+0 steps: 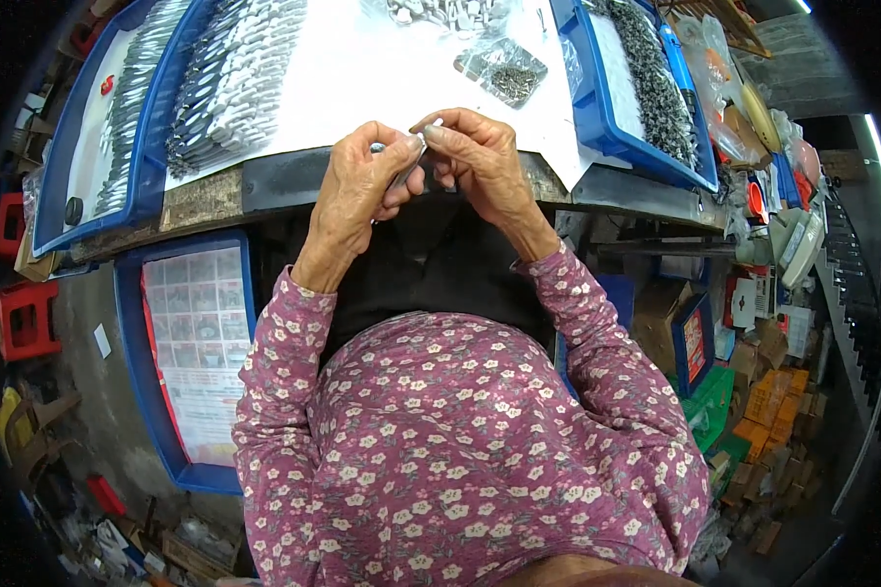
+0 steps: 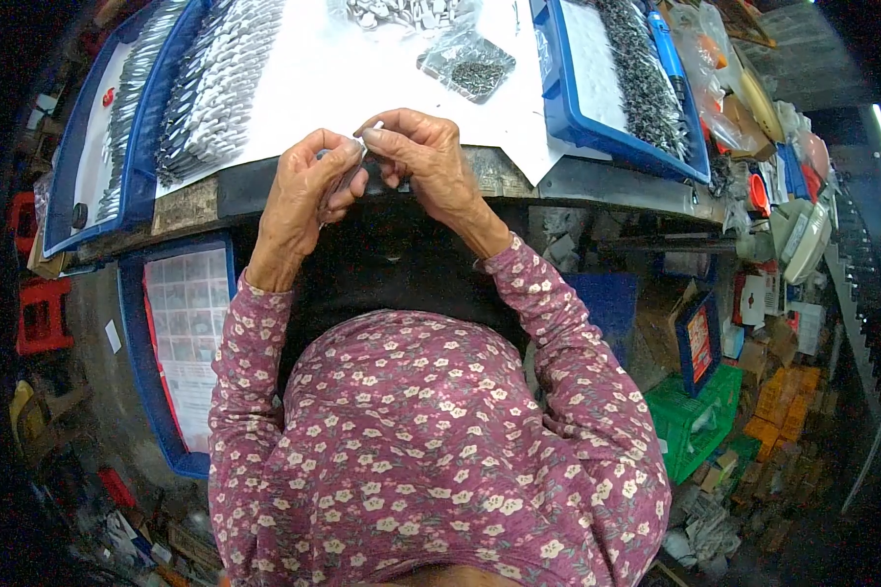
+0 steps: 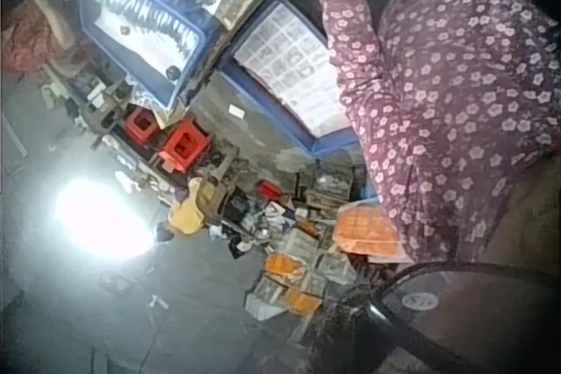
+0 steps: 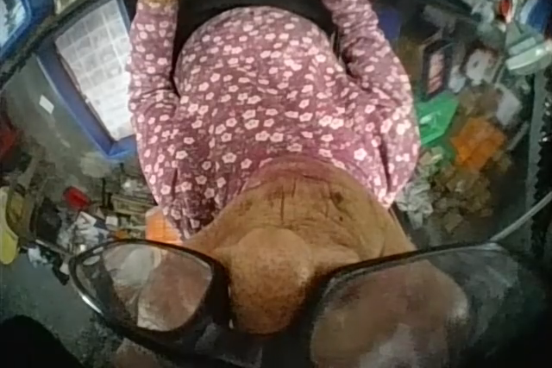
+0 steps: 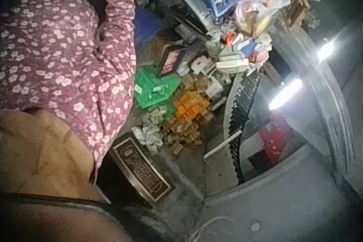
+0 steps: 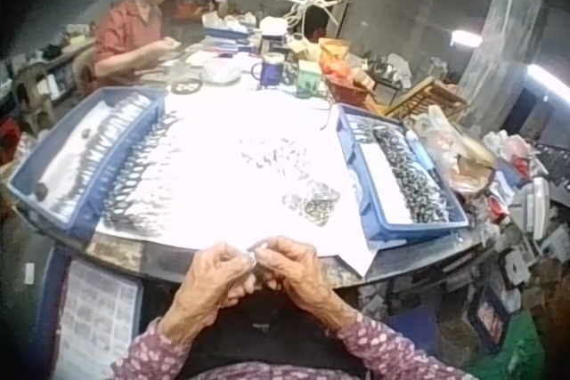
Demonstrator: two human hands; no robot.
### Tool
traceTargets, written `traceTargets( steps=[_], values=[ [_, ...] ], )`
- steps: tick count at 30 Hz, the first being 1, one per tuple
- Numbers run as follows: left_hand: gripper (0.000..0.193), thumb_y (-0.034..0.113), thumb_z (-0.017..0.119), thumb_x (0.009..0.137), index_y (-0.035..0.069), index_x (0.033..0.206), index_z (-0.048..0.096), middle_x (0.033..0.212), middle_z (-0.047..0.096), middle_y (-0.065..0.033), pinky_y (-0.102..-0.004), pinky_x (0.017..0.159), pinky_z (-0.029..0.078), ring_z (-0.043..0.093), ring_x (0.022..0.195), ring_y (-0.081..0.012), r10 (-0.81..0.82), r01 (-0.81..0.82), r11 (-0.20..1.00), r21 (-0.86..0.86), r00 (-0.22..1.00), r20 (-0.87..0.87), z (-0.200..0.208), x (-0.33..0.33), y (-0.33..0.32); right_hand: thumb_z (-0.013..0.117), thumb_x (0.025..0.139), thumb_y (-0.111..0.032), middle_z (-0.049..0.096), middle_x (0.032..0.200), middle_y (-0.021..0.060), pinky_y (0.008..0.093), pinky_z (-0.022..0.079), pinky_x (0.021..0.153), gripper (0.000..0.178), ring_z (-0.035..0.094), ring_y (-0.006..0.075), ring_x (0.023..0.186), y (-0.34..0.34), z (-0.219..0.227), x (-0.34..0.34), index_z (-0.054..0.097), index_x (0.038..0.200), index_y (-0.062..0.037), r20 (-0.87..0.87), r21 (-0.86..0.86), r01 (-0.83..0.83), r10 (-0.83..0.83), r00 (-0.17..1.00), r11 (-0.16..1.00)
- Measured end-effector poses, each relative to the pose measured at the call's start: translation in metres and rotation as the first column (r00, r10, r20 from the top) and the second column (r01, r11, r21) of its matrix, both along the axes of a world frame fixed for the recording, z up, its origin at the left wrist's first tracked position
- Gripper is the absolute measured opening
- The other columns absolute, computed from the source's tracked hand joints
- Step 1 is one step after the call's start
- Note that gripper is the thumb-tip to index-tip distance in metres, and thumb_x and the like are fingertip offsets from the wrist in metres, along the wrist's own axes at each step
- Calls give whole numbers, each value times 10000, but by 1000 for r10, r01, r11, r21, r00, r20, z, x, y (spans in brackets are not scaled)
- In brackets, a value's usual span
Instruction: Assembling small metal hardware components at a manual workstation.
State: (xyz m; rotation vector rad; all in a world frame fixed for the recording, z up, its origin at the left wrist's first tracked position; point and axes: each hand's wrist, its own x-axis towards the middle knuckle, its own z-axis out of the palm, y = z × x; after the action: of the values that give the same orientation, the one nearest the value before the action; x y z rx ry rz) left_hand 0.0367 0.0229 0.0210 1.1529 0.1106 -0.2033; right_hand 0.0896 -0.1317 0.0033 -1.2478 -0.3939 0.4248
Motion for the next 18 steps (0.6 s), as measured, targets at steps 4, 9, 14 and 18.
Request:
traceTargets(
  steps=[4,9,14,18],
  values=[
    [188,193,564,838,26,847,477,607,526,-41,-140,342,249,380,422,-18,13,-13,998,59,1000,3,0,-1,-1,577,843,-145,564,705,-3,168,386,480,174,483,37,564,1,-3,-1,605,945,-7,-18,-1,18,-18,1000,1000],
    [184,191,558,839,28,835,474,602,509,-34,-142,336,238,357,413,-18,-2,2,999,34,1000,-10,0,-2,0,574,842,-142,549,679,-8,168,372,473,174,462,37,546,0,0,-1,605,931,4,-24,22,-26,27,999,999],
    [188,199,545,849,28,825,470,607,488,-28,-139,332,225,326,411,-11,-92,89,995,-50,994,-62,1,-2,2,569,843,-137,536,642,-9,164,351,456,177,434,36,510,-1,8,-2,605,909,23,-61,22,-52,53,997,998],
    [184,197,543,850,33,810,469,596,473,-23,-134,332,225,320,411,-9,-98,85,987,-134,991,-94,-1,-2,0,562,844,-121,528,627,-8,160,335,441,169,418,34,492,2,7,-9,602,894,35,-35,21,45,-44,998,999]
  ],
)
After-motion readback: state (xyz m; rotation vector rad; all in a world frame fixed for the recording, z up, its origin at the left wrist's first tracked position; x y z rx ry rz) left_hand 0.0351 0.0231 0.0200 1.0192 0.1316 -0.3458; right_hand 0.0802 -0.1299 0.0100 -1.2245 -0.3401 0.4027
